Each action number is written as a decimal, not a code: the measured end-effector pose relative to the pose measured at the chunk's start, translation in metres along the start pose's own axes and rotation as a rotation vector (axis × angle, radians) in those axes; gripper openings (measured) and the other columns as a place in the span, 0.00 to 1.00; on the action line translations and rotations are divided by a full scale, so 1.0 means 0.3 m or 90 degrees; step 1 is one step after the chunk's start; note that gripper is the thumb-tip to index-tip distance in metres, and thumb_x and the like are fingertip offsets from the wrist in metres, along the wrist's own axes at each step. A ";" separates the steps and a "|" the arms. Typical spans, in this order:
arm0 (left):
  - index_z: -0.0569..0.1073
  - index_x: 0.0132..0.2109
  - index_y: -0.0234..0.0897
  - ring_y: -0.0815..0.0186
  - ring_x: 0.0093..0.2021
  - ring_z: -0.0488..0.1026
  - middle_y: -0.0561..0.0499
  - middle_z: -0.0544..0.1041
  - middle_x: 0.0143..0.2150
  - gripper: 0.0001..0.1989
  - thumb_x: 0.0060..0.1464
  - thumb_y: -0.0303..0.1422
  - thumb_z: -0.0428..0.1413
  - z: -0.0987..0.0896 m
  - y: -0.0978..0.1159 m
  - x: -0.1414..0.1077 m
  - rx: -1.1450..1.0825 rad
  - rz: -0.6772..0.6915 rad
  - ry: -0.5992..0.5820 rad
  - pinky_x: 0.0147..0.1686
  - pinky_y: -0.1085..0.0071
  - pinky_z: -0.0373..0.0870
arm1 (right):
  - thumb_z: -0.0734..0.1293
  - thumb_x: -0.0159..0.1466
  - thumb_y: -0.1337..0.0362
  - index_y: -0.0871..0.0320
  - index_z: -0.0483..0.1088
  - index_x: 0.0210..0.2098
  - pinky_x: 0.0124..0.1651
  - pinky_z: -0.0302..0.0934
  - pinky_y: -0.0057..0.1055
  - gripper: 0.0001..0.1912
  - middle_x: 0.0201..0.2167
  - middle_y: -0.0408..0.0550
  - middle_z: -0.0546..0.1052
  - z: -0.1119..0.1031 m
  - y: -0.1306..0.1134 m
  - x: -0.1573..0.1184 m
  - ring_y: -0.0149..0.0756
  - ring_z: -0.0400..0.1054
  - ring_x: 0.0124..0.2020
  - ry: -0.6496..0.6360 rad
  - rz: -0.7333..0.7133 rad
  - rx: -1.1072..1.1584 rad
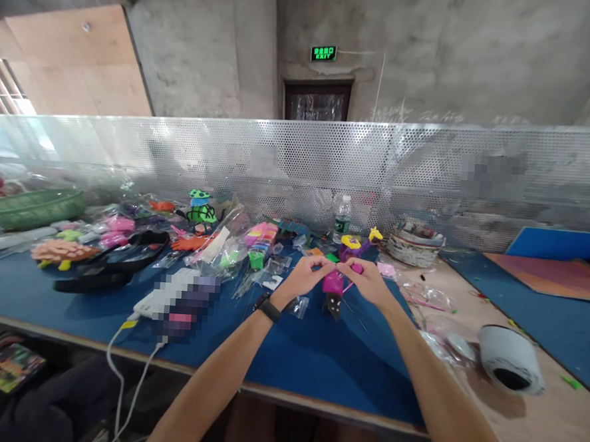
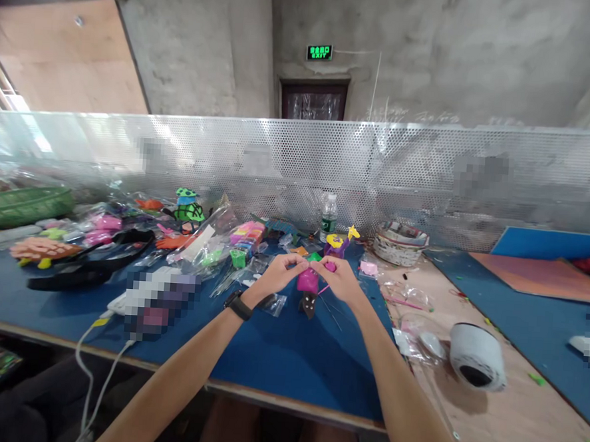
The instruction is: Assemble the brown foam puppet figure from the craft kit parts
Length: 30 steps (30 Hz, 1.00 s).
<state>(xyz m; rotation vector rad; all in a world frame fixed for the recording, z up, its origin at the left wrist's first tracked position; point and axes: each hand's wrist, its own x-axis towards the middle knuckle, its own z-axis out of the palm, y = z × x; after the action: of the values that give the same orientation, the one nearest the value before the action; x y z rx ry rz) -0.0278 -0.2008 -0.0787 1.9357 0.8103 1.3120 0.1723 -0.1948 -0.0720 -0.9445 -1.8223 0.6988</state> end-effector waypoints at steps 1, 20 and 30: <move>0.78 0.34 0.32 0.66 0.33 0.73 0.48 0.79 0.32 0.20 0.59 0.47 0.57 -0.002 0.003 0.000 0.006 0.000 0.004 0.37 0.71 0.68 | 0.69 0.60 0.42 0.59 0.73 0.26 0.26 0.52 0.27 0.24 0.18 0.39 0.67 0.003 0.000 0.001 0.28 0.57 0.22 -0.005 0.001 0.002; 0.75 0.50 0.34 0.55 0.50 0.72 0.40 0.77 0.50 0.13 0.59 0.35 0.56 -0.086 -0.029 0.015 0.270 0.042 0.418 0.54 0.57 0.67 | 0.58 0.65 0.40 0.52 0.63 0.44 0.21 0.58 0.28 0.23 0.23 0.33 0.57 0.029 0.003 0.008 0.26 0.47 0.16 -0.041 0.081 0.233; 0.74 0.56 0.40 0.57 0.56 0.72 0.43 0.77 0.55 0.16 0.63 0.38 0.55 0.049 0.015 -0.028 0.270 0.191 -0.067 0.59 0.60 0.66 | 0.56 0.65 0.37 0.49 0.57 0.47 0.16 0.43 0.23 0.25 0.19 0.30 0.54 0.069 0.000 -0.021 0.26 0.44 0.14 -0.119 0.193 0.260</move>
<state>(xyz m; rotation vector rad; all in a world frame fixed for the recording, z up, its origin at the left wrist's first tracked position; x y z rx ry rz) -0.0160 -0.2126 -0.0838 2.5201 0.8168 1.2646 0.1550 -0.2014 -0.0834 -0.9076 -1.6163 1.3300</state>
